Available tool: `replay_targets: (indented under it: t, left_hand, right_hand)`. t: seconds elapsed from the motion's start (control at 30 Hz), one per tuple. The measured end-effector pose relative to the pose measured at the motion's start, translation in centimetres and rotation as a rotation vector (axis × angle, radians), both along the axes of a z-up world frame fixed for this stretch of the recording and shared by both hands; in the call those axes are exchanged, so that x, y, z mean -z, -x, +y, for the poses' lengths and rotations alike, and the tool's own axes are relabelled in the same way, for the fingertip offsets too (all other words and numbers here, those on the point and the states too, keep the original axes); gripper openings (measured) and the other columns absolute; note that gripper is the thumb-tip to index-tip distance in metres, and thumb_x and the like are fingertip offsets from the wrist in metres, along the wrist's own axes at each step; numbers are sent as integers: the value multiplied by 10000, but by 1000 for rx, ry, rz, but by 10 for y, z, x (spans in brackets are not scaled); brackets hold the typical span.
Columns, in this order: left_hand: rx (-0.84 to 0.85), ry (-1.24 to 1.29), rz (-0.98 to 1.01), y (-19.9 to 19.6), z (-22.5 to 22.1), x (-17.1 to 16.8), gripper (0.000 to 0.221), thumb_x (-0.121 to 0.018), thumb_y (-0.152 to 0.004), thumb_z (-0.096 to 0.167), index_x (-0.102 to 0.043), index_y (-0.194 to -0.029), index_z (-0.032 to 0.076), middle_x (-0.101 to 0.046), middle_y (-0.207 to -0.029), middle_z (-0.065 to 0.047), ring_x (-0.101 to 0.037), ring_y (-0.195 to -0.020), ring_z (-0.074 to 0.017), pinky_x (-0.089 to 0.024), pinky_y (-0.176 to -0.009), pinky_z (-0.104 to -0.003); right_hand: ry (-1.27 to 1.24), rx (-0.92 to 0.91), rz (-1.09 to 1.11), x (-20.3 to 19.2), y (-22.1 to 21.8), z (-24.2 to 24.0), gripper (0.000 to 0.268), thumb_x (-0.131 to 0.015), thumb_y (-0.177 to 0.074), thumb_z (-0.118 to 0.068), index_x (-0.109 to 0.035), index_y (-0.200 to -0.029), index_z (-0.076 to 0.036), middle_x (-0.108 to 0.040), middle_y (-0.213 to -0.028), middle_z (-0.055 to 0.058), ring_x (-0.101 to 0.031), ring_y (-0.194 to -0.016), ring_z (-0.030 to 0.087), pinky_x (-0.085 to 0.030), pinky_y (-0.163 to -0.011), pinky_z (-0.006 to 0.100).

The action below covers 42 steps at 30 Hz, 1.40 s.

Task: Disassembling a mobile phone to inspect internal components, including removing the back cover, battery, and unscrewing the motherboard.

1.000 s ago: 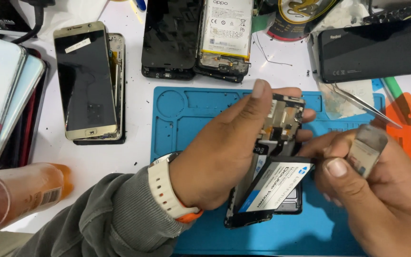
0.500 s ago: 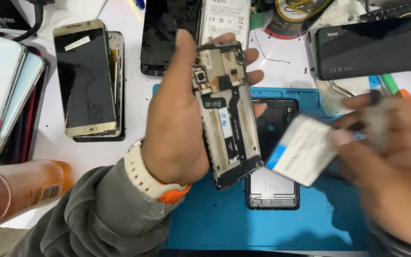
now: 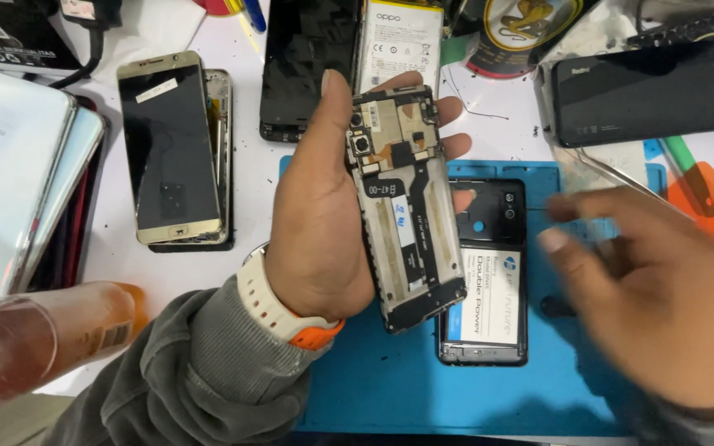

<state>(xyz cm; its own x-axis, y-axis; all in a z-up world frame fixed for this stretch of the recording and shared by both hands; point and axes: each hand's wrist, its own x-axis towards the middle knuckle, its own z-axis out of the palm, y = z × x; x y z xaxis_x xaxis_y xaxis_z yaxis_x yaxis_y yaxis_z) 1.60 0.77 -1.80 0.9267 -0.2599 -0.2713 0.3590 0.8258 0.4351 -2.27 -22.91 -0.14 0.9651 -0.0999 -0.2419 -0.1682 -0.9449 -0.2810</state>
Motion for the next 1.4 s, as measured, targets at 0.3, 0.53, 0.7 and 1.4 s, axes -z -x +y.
replay_targets:
  t: [0.3,0.53,0.7,1.4]
  left_hand:
    - [73,147,-24,1,1,5,709,-455,-1002,549,-466,-1531,78,-544,-1485,-242,-577,-1297,-396,-600,-913,-566]
    - [121,181,-13,0,-2,2,691,-408,-1043,525,-433,-1550,57,-508,-1504,-237,-555,-1311,-396,-571,-1007,-587]
    - [155,226,18,2,-8,4,687,-409,-1049,540,-459,-1522,45,-540,-1463,-268,-570,-1285,-419,-570,-998,-608]
    - [329,205,-5,17,-15,6,757,-411,-1025,626,-522,-1463,18,-607,-1342,-318,-646,-1117,-439,-595,-901,-579]
  right_hand:
    - [366,-185,171,15,-18,-40,232,-623,-937,-319,-693,-1149,-255,-731,-1064,42,-700,-1008,265,-560,-853,396]
    - [321,-477,74,17,2,-53,396,-849,-681,-510,-739,-990,-289,-683,-1038,-31,-683,-1017,217,-572,-907,402]
    - [412,-447,523,8,-2,-45,167,-661,-871,-566,-631,-992,-454,-621,-1062,-216,-627,-1090,54,-600,-858,330]
    - [-587,-276,-89,-38,-25,-47,462,-470,-907,-205,-621,-1234,85,-701,-1215,197,-854,-925,352,-644,-904,373]
